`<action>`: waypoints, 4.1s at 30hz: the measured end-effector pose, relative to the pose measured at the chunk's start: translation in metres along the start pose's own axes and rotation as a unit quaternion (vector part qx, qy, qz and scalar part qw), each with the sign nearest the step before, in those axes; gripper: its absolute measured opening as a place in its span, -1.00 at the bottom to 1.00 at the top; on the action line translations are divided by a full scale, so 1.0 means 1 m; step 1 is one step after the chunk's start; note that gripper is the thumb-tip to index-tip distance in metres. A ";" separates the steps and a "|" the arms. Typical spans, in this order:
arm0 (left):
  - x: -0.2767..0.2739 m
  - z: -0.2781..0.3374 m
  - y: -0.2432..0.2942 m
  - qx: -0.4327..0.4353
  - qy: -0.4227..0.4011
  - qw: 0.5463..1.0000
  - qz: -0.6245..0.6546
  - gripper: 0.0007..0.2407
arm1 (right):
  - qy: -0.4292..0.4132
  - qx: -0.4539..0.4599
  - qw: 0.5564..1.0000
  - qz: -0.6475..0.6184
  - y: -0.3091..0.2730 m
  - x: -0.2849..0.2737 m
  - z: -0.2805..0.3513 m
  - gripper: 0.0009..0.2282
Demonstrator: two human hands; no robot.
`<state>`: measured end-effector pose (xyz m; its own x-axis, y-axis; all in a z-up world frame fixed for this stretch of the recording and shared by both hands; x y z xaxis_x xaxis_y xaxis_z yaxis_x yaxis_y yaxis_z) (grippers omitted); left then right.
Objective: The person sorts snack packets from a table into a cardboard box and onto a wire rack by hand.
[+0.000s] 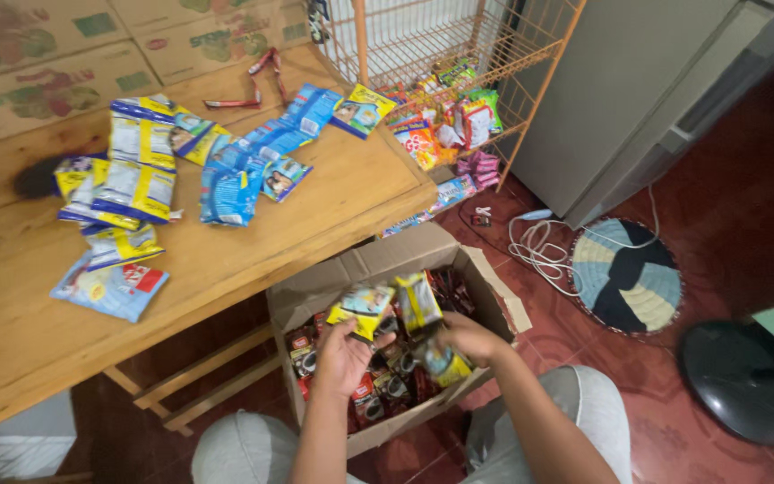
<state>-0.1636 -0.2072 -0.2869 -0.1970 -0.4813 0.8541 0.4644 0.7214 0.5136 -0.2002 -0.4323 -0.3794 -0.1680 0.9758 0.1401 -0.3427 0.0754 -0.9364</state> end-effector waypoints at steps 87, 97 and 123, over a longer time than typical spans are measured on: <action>-0.122 0.011 -0.117 -0.198 0.110 0.971 -0.074 -0.68 | 0.153 -0.201 0.914 0.317 -0.077 0.075 0.010 -0.24; -0.107 0.023 -0.127 -0.346 0.094 0.933 0.019 -0.42 | 0.037 -0.294 0.955 -0.025 -0.078 0.083 0.005 -0.43; -0.095 0.000 -0.057 0.062 0.146 0.983 -0.090 -0.55 | 0.185 -0.104 0.945 0.249 -0.041 0.100 -0.014 -0.47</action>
<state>-0.1713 -0.2026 -0.3975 -0.0013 -0.7159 0.6982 0.3321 0.6582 0.6756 -0.1901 -0.3355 -0.3312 0.0881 0.9026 -0.4215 -0.1109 -0.4116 -0.9046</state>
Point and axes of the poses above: each hand's wrist, its own z-axis away from the middle knuckle, its own x-axis out of the palm, y = z × x, the point moved 7 cm from there along -z, towards the middle knuckle
